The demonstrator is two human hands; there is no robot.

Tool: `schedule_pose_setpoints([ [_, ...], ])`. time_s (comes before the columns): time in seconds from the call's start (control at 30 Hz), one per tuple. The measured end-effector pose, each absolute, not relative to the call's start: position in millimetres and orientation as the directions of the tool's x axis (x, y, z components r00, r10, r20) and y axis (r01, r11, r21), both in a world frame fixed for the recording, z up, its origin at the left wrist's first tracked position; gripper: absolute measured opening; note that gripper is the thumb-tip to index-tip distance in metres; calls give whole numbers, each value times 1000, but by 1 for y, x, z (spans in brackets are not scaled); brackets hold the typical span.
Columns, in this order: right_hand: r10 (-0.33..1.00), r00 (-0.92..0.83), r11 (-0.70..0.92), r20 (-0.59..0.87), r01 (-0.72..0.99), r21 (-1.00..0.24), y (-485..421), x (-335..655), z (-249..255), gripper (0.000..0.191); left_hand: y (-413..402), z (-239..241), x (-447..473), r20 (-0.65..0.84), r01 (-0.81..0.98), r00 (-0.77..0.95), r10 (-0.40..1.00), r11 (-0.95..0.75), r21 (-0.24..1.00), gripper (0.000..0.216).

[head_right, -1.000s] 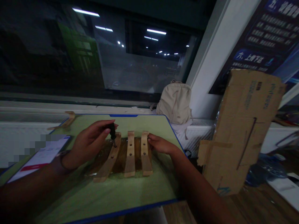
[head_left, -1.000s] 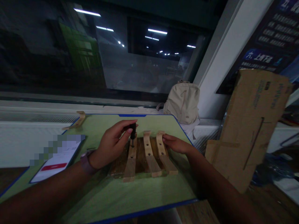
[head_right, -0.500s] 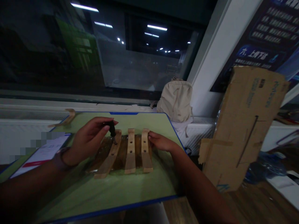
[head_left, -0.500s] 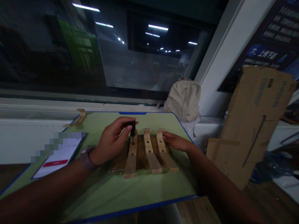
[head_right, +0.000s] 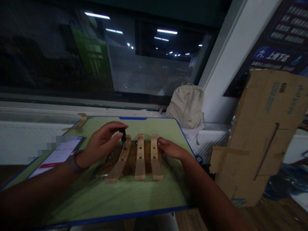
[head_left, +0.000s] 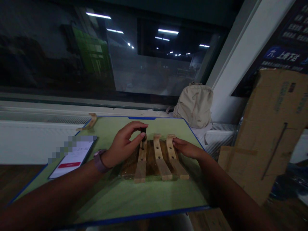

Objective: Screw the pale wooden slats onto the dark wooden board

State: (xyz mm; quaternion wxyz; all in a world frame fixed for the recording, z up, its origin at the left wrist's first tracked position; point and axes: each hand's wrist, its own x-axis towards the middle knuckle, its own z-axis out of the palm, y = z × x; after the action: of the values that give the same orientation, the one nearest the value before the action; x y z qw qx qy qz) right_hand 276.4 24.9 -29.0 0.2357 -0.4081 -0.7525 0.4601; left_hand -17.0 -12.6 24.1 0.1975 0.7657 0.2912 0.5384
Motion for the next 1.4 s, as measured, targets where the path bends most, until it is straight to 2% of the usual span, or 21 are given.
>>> schedule_pose_setpoints([
  [0.1,827,-562,257,-27,421,-870,26,276,-29,44,-10,24,-17,772,248,229,594,-802,543,24],
  [0.2,822,-569,255,-40,428,-867,26,277,-29,45,-10,25,-17,774,242,195,602,-794,557,20],
  [0.43,816,-577,254,-42,423,-870,27,279,-30,48,-11,27,-22,726,224,321,608,-794,565,25],
  [0.73,809,-588,297,-20,437,-849,29,279,-31,55,-6,22,-21,785,151,265,560,-828,540,24],
  [0.9,828,-558,258,-42,447,-857,27,278,-28,57,-7,28,-24,708,177,305,637,-769,615,23],
  [1.0,837,-547,274,-21,451,-850,25,276,-25,58,-7,29,-24,644,88,353,679,-709,700,32],
  [1.1,829,-559,306,-1,455,-836,24,276,-23,58,-6,30,-23,626,31,342,701,-675,738,29],
  [1.3,819,-573,306,-34,486,-819,26,278,-25,53,-4,33,-24,773,180,240,587,-810,558,17],
  [1.4,808,-588,308,-32,470,-827,27,278,-26,52,-5,34,-24,748,232,207,631,-774,589,15],
])
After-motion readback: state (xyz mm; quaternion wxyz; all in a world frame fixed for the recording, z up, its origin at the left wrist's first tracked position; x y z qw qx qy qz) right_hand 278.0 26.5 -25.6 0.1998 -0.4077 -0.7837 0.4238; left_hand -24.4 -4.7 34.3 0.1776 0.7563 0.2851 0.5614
